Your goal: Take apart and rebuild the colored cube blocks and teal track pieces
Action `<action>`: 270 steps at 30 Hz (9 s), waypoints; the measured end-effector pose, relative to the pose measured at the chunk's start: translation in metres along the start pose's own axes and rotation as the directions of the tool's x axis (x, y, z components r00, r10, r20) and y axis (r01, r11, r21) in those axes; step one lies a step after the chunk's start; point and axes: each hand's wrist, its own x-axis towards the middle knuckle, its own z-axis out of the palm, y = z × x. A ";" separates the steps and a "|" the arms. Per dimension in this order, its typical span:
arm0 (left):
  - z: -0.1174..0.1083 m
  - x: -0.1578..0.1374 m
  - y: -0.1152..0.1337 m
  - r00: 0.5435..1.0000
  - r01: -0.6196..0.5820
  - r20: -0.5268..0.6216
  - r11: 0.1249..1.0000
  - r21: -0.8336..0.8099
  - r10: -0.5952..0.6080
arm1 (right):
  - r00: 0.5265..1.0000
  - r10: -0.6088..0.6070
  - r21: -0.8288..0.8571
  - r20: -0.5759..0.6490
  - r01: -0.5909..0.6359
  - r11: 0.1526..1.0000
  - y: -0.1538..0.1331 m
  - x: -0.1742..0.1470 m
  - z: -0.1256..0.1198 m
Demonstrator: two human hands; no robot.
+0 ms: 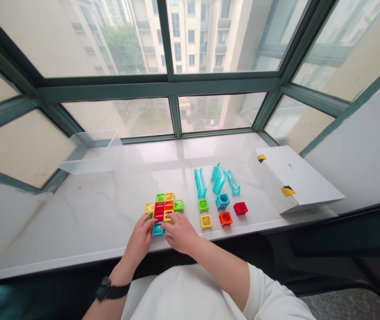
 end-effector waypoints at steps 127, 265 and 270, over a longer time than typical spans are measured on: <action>-0.013 0.015 0.168 0.957 0.290 0.225 0.607 -0.740 -0.182 | 0.909 0.349 0.521 -0.228 -0.189 0.832 -0.008 -0.040 -0.107; 0.030 0.065 0.039 0.985 -0.153 0.149 0.829 0.537 0.086 | 0.949 0.316 -0.171 -0.003 -0.312 0.935 0.046 0.044 -0.023; 0.028 0.063 0.043 0.984 -0.148 0.164 0.814 0.562 0.066 | 0.940 0.338 -0.216 0.047 -0.321 0.922 0.047 0.048 -0.029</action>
